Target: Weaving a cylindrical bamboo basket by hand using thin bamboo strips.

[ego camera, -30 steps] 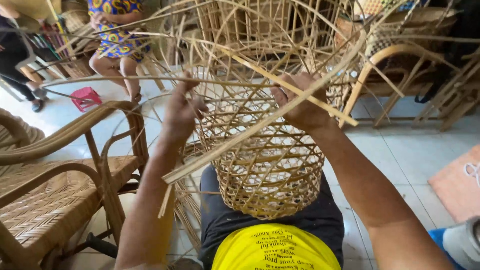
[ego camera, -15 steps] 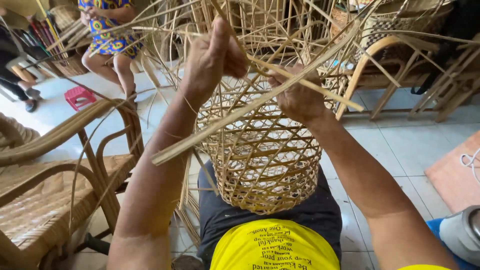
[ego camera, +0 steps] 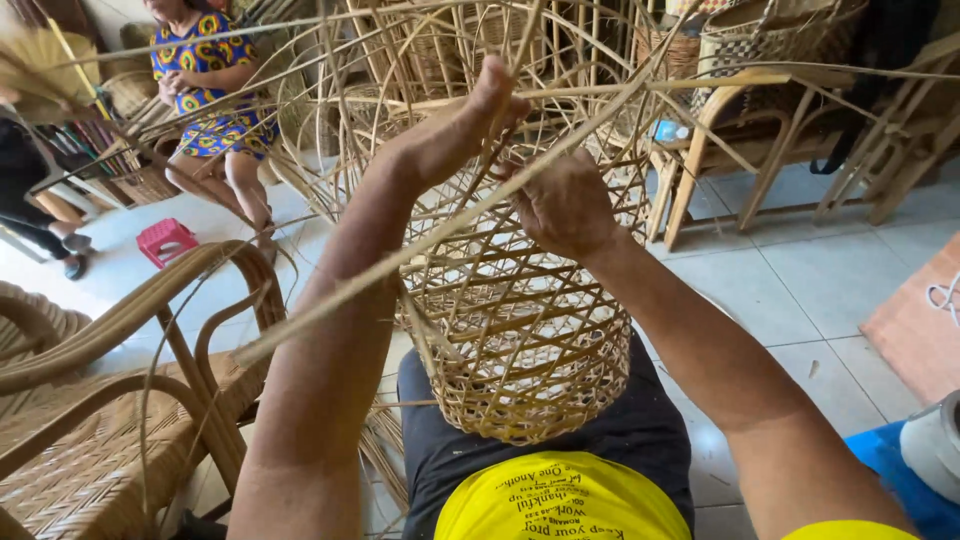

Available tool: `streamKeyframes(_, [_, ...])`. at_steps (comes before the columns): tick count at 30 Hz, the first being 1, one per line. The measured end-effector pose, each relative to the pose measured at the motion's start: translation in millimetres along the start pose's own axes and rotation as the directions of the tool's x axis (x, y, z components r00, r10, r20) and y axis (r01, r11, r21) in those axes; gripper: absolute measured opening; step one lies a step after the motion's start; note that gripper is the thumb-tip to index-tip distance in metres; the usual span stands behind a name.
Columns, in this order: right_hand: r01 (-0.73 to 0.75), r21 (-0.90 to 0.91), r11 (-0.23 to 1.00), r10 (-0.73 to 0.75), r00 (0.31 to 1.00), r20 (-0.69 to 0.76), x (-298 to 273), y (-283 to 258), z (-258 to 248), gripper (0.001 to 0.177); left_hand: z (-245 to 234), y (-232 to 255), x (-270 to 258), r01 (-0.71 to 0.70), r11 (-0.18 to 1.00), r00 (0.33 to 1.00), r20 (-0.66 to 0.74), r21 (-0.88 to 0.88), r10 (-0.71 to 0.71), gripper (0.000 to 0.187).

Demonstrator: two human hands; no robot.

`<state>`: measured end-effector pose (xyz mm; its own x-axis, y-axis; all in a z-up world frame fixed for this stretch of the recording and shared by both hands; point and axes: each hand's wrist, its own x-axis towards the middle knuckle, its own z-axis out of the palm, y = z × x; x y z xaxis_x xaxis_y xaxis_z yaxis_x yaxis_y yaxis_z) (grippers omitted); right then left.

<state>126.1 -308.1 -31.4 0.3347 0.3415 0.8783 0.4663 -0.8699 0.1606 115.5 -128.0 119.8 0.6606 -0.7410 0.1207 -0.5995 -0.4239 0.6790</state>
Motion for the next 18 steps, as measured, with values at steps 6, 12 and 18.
streamKeyframes(6, [0.005, 0.038, 0.999, -0.003, 0.999, -0.037, 6.7, 0.2, 2.5, 0.018, -0.4, -0.3, 6.5, -0.063, 0.989, 0.997, -0.045, -0.133, 0.057, 0.146])
streamKeyframes(12, [0.004, -0.019, 1.000, -0.003, 1.000, 0.008, 5.7, -3.3, 10.6, 0.009, -3.3, -8.7, 3.5, 0.017, 1.000, 0.971, -0.240, 0.025, -0.011, 0.113])
streamKeyframes(18, [-0.016, 0.035, 0.999, 0.016, 1.000, -0.001, 4.3, -1.3, 13.0, 0.023, -15.3, -19.3, -18.8, -0.091, 0.992, 0.906, -0.421, -0.092, 0.044, 0.057])
